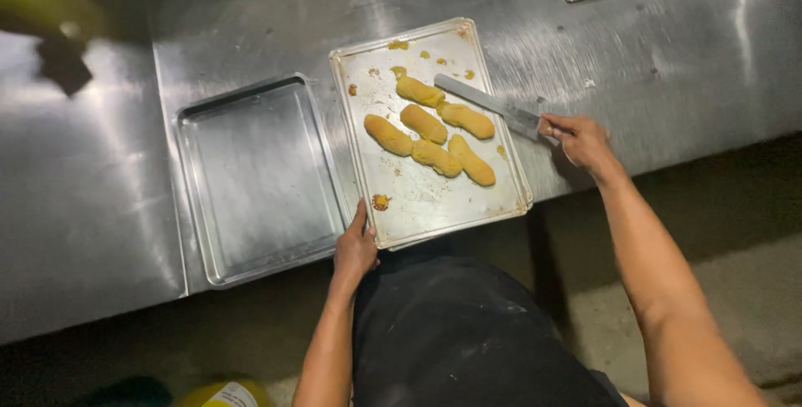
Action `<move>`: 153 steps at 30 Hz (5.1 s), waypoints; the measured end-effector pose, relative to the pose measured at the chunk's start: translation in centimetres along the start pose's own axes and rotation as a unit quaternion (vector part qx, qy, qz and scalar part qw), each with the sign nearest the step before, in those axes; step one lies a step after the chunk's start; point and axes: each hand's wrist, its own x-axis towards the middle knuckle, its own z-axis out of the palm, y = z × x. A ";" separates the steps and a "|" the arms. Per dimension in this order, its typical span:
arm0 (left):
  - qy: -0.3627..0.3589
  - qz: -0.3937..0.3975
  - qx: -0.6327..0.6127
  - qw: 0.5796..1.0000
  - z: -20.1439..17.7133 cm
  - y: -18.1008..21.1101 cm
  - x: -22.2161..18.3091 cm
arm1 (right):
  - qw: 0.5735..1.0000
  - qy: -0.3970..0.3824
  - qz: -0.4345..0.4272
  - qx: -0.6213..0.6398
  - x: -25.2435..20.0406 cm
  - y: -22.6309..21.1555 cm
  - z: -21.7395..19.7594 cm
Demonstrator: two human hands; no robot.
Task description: Separating stuck-together baked bread pieces and organizing them neatly onto metal trays.
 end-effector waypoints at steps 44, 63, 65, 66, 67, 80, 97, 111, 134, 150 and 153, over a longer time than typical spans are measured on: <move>0.043 0.044 0.109 0.992 1.6 -3.1 2.3 | 0.974 -0.152 -0.162 -0.040 10.5 0.0 3.4; 0.021 0.037 0.071 0.997 1.2 -2.6 2.1 | 0.969 -0.059 -0.228 0.071 4.9 -4.8 -0.3; 0.008 0.011 0.061 0.998 0.1 -0.3 0.3 | 0.976 -0.023 -0.215 0.004 4.2 -4.0 -0.7; -0.006 -0.014 0.053 0.998 -0.5 0.9 -0.6 | 0.978 0.013 -0.199 -0.063 3.8 -3.6 -0.9; -0.007 -0.013 0.053 0.998 -0.6 0.8 -0.4 | 0.978 0.013 -0.199 -0.064 3.4 -3.4 -1.1; 0.037 0.053 0.041 0.997 1.6 -4.1 2.9 | 0.993 -0.075 -0.083 0.024 -8.8 6.5 -3.5; -0.005 0.013 -0.055 0.998 0.3 -1.4 0.8 | 0.945 0.182 -0.146 -0.228 -17.8 5.5 -0.6; 0.137 0.268 0.320 0.898 -1.8 4.8 9.1 | 0.937 0.225 -0.147 -0.225 -6.3 0.0 4.8; 0.279 0.245 -0.032 0.928 -17.6 -2.5 13.4 | 0.987 0.003 0.079 0.141 -6.9 -14.2 8.6; 0.280 0.161 0.134 0.937 -30.5 -7.1 23.4 | 0.986 0.106 -0.114 -0.052 -4.2 -32.5 7.1; 0.280 0.131 0.157 0.938 -30.0 -7.3 25.5 | 0.975 0.042 -0.019 0.219 0.4 -35.8 18.0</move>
